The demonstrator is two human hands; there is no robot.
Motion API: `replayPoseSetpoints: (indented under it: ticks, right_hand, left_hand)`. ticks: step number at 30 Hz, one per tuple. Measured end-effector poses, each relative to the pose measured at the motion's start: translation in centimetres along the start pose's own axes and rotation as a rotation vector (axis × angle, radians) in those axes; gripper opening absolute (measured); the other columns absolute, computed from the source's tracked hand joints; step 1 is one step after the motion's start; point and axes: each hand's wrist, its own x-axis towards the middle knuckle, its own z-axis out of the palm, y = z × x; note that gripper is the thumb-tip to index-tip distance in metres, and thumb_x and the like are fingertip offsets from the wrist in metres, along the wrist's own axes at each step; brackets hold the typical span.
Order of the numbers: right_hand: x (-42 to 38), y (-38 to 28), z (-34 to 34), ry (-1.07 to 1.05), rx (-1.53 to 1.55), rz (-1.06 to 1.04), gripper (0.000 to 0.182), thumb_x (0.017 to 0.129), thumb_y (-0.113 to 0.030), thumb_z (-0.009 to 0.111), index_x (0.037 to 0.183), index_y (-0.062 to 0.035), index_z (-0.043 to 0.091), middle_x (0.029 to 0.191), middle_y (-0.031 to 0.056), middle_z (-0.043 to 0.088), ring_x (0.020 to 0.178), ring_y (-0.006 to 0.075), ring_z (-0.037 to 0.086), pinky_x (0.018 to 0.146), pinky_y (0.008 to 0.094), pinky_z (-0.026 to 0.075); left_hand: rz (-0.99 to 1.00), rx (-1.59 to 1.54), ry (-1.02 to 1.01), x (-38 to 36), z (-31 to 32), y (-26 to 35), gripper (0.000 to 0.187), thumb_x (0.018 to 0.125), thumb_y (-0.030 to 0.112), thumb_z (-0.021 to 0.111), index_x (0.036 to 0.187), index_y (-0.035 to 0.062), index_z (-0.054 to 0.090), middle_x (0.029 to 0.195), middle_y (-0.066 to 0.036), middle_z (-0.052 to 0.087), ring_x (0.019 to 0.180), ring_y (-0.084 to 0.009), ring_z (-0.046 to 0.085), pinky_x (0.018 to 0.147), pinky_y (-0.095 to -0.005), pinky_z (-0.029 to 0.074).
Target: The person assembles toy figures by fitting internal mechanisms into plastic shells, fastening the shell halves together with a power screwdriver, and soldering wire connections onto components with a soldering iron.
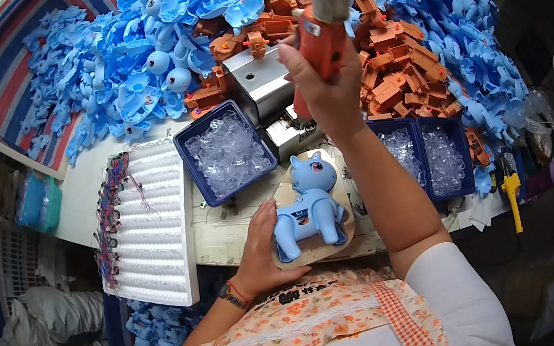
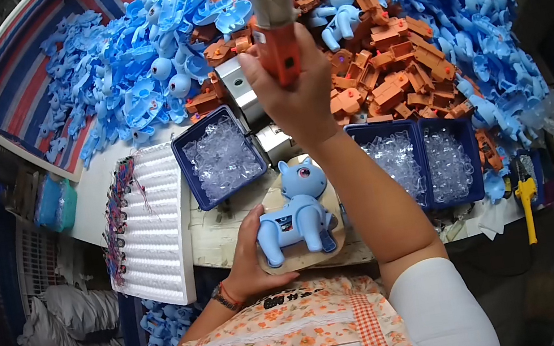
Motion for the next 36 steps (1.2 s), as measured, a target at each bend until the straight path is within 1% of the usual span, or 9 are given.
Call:
replayPoseSetpoints:
  ticks: [5, 9, 14, 18, 21, 23, 26, 32, 36]
  right_hand:
    - [-0.8, 1.8, -0.5, 0.083, -0.085, -0.106, 0.037, 0.09, -0.006, 0.07, 0.123, -0.0035, 0.054, 0.1, 0.0045, 0.068, 0.081, 0.0107, 0.067, 0.066, 0.0236, 0.056]
    - [-1.2, 1.3, -1.0, -0.023, 0.01, 0.032, 0.033, 0.09, -0.005, 0.069, 0.119, -0.0025, 0.054, 0.102, 0.0069, 0.067, 0.081, 0.0119, 0.068, 0.064, 0.0235, 0.056]
    - [-1.7, -3.5, -1.6, -0.055, 0.219, 0.234, 0.032, 0.091, -0.007, 0.065, 0.119, -0.0024, 0.052, 0.106, 0.012, 0.068, 0.085, 0.0179, 0.071, 0.064, 0.0269, 0.058]
    - [-2.9, -4.8, -0.9, -0.144, 0.341, 0.404, 0.07, 0.089, -0.047, 0.07, 0.132, 0.0029, 0.046, 0.105, 0.0213, 0.067, 0.081, 0.0243, 0.072, 0.061, 0.0317, 0.059]
    - [-4.2, -6.2, -0.4, -0.271, 0.55, 0.497, 0.054, 0.09, -0.031, 0.074, 0.126, 0.0021, 0.05, 0.1, 0.0169, 0.07, 0.079, 0.0178, 0.07, 0.065, 0.0274, 0.057]
    - [-5.4, -6.6, 0.1, -0.34, 0.615, 0.47, 0.059, 0.088, -0.031, 0.076, 0.128, 0.003, 0.049, 0.102, 0.0178, 0.068, 0.071, 0.0151, 0.067, 0.061, 0.0257, 0.054]
    - [-6.1, -9.2, 1.1, -0.419, 0.57, 0.662, 0.083, 0.076, -0.054, 0.081, 0.135, -0.0067, 0.048, 0.104, 0.0139, 0.066, 0.064, 0.0113, 0.058, 0.054, 0.0234, 0.046]
    - [-7.2, -9.8, 2.6, -0.542, 0.354, 0.553, 0.083, 0.079, -0.066, 0.072, 0.115, 0.0062, 0.052, 0.085, 0.0172, 0.063, 0.055, 0.0161, 0.061, 0.046, 0.0254, 0.049]
    - [-7.3, -10.0, 3.5, -0.554, 0.288, 0.592, 0.078, 0.072, -0.07, 0.075, 0.088, 0.0049, 0.06, 0.07, 0.0101, 0.062, 0.052, 0.0142, 0.059, 0.047, 0.0231, 0.047]
  left_hand:
    - [0.013, 0.016, 0.008, 0.1, 0.3, -0.1, 0.121, 0.062, 0.038, 0.092, 0.155, 0.0071, 0.021, 0.154, -0.024, 0.029, 0.144, -0.0432, 0.027, 0.117, -0.0521, 0.026]
    - [0.036, 0.006, 0.015, 0.0, 0.0, -0.2, 0.119, 0.064, 0.037, 0.091, 0.155, 0.0066, 0.02, 0.154, -0.024, 0.029, 0.145, -0.0428, 0.027, 0.117, -0.0516, 0.026]
    - [-0.028, -0.27, 0.077, -0.3, -1.0, -0.5, 0.089, 0.077, 0.042, 0.079, 0.147, 0.0033, 0.041, 0.149, -0.02, 0.042, 0.144, -0.0399, 0.031, 0.117, -0.0492, 0.025]
    - [-0.151, -0.346, 0.247, -0.7, -0.3, -0.8, 0.077, 0.08, 0.044, 0.074, 0.14, 0.0013, 0.05, 0.143, -0.017, 0.049, 0.142, -0.0373, 0.035, 0.117, -0.0478, 0.026]
    - [-0.145, -0.282, 0.284, -0.1, -0.3, 0.0, 0.075, 0.074, 0.039, 0.082, 0.136, 0.0047, 0.056, 0.133, -0.014, 0.054, 0.137, -0.037, 0.04, 0.114, -0.048, 0.03]
    - [-0.16, -0.193, 0.283, 0.1, -0.2, 0.3, 0.076, 0.071, 0.039, 0.085, 0.134, 0.0061, 0.058, 0.129, -0.013, 0.055, 0.134, -0.0364, 0.041, 0.112, -0.0478, 0.032]
    - [-0.159, -0.092, 0.292, 0.3, 0.1, 0.5, 0.078, 0.066, 0.04, 0.089, 0.131, 0.0081, 0.061, 0.121, -0.01, 0.055, 0.129, -0.0354, 0.044, 0.109, -0.047, 0.035]
    - [-0.112, -0.167, 0.363, 0.5, 0.8, -0.2, 0.079, 0.063, 0.042, 0.091, 0.129, 0.0095, 0.062, 0.116, -0.009, 0.056, 0.123, -0.0331, 0.047, 0.106, -0.0442, 0.038]
    - [-0.108, -0.214, 0.365, 0.5, 1.2, -0.6, 0.079, 0.064, 0.042, 0.09, 0.13, 0.0093, 0.062, 0.117, -0.009, 0.056, 0.123, -0.0328, 0.047, 0.106, -0.0437, 0.037]
